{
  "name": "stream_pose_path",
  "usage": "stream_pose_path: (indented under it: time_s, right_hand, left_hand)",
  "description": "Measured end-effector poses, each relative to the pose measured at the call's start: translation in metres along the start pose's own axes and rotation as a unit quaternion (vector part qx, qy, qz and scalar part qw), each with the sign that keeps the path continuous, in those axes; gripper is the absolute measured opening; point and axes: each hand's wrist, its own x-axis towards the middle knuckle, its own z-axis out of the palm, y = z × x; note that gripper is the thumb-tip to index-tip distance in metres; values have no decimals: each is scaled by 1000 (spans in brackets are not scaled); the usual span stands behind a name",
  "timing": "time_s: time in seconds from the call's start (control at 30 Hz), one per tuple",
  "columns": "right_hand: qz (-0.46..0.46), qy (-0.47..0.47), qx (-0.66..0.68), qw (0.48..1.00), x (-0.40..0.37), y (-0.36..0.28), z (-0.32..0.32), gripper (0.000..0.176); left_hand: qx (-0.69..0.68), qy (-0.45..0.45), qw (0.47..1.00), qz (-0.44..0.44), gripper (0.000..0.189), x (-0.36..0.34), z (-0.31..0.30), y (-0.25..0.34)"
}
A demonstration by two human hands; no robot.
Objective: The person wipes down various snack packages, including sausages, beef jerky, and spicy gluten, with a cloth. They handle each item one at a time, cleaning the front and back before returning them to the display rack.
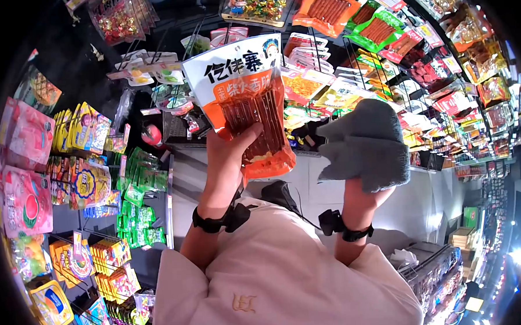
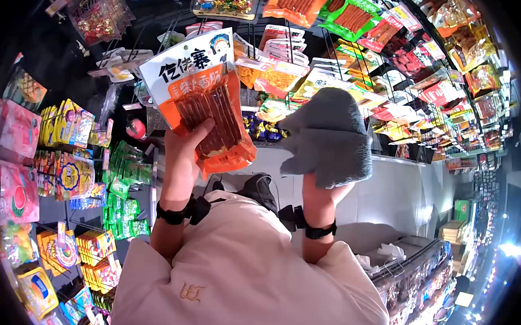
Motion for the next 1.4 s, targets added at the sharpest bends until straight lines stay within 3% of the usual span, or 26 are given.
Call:
stream_pose_path:
  time_s: [0.07,0.13,0.2,0.27,0.37,0.6,0.67,0.7,0.73,0.8,0.83,0.87,0.93,0.97,1.0,1.07,1.1,1.17,1.2,1.27,1.3,1.33,1.4]
  right_hand:
    - [33,-83,47,995,-7,10,5,44]
    - [-1,-131,-4,991,-13,20,16,39]
    - [-38,-212,-267,939,-17,30,24,31]
    - [-71,-270,-420,864,-16,44,33,26]
    - [135,-252,-284,915,-41,53,26,25]
    - [170,-274,-269,907,-27,51,33,24]
    - [42,-271,-323,906,-12,51,47,24]
    - [60,-276,-302,911,-11,51,47,25]
    - [42,-277,-302,911,-2,49,49,25]
    - [123,-296,-337,885,-7,45,43,29]
    - [-43,-330,-352,875,-16,51,45,36]
    - [142,-288,-312,894,-23,49,34,44]
    - [206,-251,-179,929,-28,41,49,50]
    - [265,-230,-136,927,-25,42,51,50]
    - [277,-248,-143,917,-24,40,50,49]
    - [318,-186,-66,927,-25,42,56,47]
    - [318,-186,-66,927,-25,44,50,47]
    - [221,-241,-197,924,-16,53,33,47]
    - [249,-223,-115,935,-16,55,26,44]
    - [175,-215,-349,895,4,38,34,34]
    - [68,-253,-357,897,5,45,26,29]
    - [32,-248,-269,930,17,56,36,27]
    - [116,-287,-331,892,9,33,47,28]
  left_hand:
    - [-17,-1,1000,-4,28,-2,2,0]
    - [-34,-5,999,-8,27,-3,4,-1]
    - [-85,10,996,-16,27,-4,8,-4]
    - [-76,13,997,-25,27,-9,13,-1]
    - [-34,18,999,-28,28,-15,18,2]
    - [-17,-11,1000,-12,27,-18,21,-16]
    - [65,-86,994,1,32,-19,26,-22]
    - [108,-91,990,-17,30,-22,23,-20]
    - [67,-67,995,-39,28,-28,37,-22]
    - [110,-64,991,-49,26,-29,39,-20]
    - [86,-79,992,54,24,-21,35,-28]
    - [87,-83,991,59,24,-20,33,-22]
    - [257,-82,952,144,21,-17,27,-11]
    - [272,-75,933,224,19,-14,28,-12]
    - [285,-81,931,211,20,-14,26,-12]
    - [403,-57,863,298,18,-10,24,-8]
    - [403,-57,863,299,18,-12,24,-9]
    - [254,-113,944,180,13,-10,31,-8]
    - [254,-113,944,180,13,-16,34,-13]
    - [246,-160,950,108,12,-23,40,-16]
    - [219,-176,956,79,15,-21,33,-24]
    - [200,-149,961,120,16,-29,35,-37]
    - [172,-164,966,98,14,-26,29,-43]
